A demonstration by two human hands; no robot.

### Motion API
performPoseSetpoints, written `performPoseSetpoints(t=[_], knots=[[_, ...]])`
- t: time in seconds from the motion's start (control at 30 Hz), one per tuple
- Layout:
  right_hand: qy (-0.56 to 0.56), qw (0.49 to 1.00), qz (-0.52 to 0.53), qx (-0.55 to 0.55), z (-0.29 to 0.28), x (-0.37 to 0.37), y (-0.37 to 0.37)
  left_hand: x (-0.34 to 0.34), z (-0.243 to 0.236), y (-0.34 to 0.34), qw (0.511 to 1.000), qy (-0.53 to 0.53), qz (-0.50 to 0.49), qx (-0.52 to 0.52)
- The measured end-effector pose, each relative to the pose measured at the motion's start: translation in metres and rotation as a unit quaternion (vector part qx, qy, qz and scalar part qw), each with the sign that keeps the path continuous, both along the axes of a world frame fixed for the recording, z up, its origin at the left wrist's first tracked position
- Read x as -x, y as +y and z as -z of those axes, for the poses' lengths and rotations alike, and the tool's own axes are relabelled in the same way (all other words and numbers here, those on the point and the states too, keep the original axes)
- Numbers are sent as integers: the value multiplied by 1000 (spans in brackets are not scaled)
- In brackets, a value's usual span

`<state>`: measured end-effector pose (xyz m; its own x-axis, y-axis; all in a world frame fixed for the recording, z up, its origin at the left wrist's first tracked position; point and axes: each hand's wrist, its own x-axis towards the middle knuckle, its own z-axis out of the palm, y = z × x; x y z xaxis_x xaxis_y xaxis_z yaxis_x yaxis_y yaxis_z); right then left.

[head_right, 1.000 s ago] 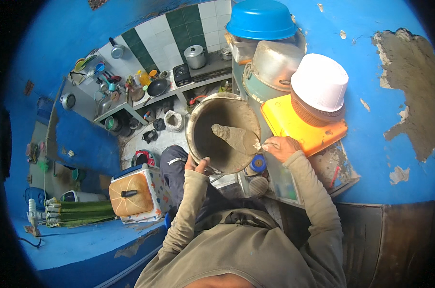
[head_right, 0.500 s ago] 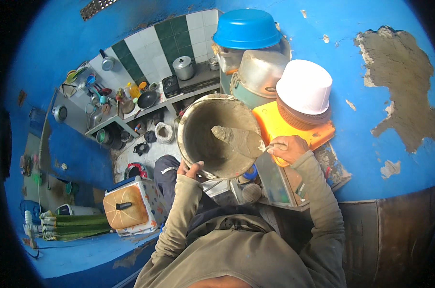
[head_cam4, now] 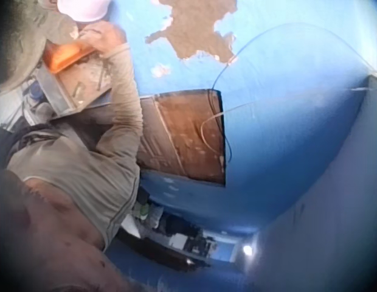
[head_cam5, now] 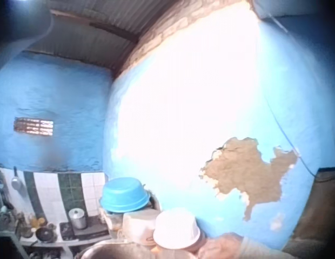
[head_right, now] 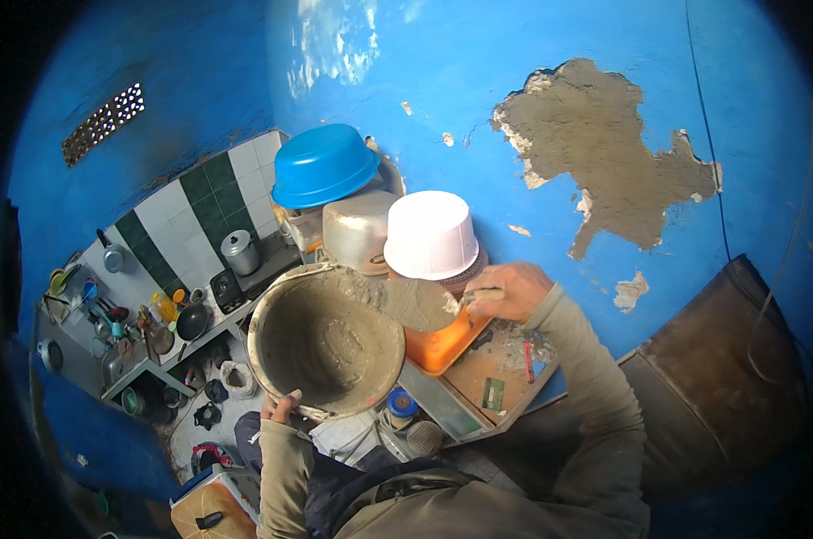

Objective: The person scoops cement from a bucket with a trowel and applies it to a damaged section of a blue wall, smoothing the surface repeatedly.

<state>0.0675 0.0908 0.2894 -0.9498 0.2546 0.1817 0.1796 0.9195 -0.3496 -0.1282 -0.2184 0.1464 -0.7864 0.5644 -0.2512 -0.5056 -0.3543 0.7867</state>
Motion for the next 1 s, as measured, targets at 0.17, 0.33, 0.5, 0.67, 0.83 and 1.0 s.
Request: performPoseSetpoints(t=[0.17, 0.33, 0.5, 0.67, 0.83, 1.0], knots=[[19, 999, 42, 3, -45, -25, -1, -4, 4, -1, 1000, -2, 22, -15], [26, 995, 93, 33, -83, -43, -4, -1, 13, -7, 999, -11, 4, 50], [50, 992, 61, 102, -123, -57, -9, 11, 38, -15, 997, -16, -13, 79], [28, 962, 58, 265, -150, -68, 15, 19, 52, -29, 992, -27, -61, 108], [122, 907, 116, 387, -137, -82, 124, 24, 58, -38, 994, -6, -62, 88], [355, 857, 224, 300, -169, -141, 132, 28, 69, -28, 992, -26, -57, 113]])
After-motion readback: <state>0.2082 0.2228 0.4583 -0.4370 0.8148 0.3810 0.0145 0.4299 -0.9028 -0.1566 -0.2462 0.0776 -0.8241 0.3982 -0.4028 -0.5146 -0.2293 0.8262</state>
